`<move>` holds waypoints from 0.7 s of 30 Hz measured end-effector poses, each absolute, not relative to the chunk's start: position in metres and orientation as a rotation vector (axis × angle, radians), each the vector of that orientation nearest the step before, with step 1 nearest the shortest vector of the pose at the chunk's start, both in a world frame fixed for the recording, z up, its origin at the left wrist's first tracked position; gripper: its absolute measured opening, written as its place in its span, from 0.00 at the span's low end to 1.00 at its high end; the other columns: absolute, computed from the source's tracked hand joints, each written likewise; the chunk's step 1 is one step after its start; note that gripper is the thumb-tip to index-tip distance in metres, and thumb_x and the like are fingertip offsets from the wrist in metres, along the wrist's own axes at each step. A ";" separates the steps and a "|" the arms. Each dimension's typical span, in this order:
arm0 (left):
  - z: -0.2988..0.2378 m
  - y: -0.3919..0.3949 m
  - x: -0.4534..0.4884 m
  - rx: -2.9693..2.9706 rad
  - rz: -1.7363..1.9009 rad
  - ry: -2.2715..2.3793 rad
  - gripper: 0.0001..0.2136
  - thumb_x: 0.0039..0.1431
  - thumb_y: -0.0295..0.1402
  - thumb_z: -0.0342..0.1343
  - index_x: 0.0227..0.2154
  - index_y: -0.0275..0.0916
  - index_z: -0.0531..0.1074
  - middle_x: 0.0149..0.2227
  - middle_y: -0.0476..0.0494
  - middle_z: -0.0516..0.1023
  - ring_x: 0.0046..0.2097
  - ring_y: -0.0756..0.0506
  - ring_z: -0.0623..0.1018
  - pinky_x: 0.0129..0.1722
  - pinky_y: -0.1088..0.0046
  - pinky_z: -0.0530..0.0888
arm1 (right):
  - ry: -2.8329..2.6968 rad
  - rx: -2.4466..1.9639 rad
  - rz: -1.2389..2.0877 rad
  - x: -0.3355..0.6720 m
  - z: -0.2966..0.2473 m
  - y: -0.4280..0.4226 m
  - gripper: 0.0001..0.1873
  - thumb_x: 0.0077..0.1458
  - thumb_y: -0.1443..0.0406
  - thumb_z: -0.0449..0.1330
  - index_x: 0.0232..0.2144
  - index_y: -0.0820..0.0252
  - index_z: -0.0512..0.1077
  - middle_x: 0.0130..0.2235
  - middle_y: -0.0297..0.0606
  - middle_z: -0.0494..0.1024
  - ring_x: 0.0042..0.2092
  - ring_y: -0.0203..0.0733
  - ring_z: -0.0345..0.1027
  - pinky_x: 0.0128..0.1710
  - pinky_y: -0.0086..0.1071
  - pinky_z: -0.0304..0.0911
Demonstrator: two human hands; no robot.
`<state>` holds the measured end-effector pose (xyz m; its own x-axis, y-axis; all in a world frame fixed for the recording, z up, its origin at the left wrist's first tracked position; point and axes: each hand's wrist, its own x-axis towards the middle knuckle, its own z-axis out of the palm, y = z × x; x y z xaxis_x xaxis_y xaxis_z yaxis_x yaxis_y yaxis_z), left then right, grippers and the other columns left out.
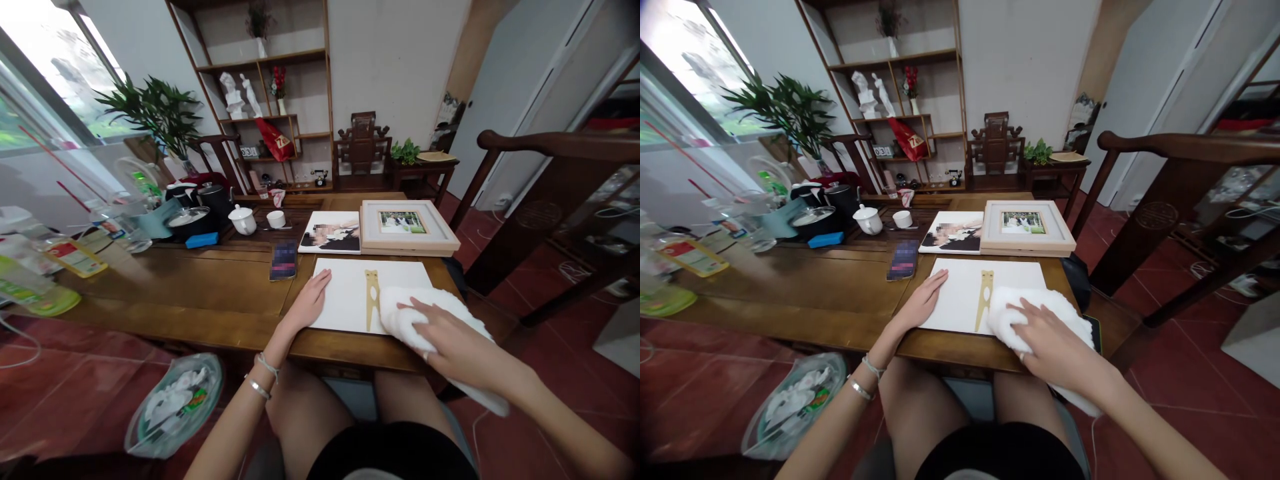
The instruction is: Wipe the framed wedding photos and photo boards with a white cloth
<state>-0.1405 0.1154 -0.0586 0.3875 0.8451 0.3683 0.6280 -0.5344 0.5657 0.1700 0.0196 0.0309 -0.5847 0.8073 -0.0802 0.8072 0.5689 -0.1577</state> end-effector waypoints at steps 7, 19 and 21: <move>-0.057 0.115 -0.140 2.303 0.931 1.282 0.21 0.63 0.28 0.39 0.58 0.38 0.63 0.62 0.40 0.62 0.64 0.44 0.59 0.64 0.56 0.56 | -2.643 -1.450 0.062 0.143 0.017 0.098 0.16 0.58 0.62 0.50 0.43 0.63 0.72 0.64 0.50 0.56 0.65 0.62 0.46 0.57 0.57 0.50; -0.056 0.114 -0.140 2.335 0.873 1.305 0.22 0.63 0.27 0.38 0.59 0.36 0.61 0.62 0.38 0.60 0.65 0.44 0.58 0.64 0.56 0.54 | -2.782 -1.323 0.219 0.133 0.020 0.008 0.23 0.44 0.73 0.55 0.45 0.61 0.73 0.65 0.48 0.53 0.66 0.61 0.38 0.62 0.58 0.39; -0.056 0.114 -0.140 2.333 0.869 1.306 0.22 0.63 0.27 0.38 0.59 0.36 0.61 0.62 0.38 0.60 0.65 0.44 0.57 0.64 0.56 0.54 | -2.778 -1.313 0.225 0.134 0.020 0.005 0.23 0.44 0.73 0.55 0.44 0.61 0.74 0.65 0.46 0.55 0.66 0.60 0.39 0.63 0.57 0.39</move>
<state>-0.1396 0.1139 -0.0560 0.3939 0.8504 0.3488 0.6502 -0.5260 0.5483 0.1337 0.0054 0.0202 -0.6354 0.7722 -0.0072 0.7632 0.6265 -0.1579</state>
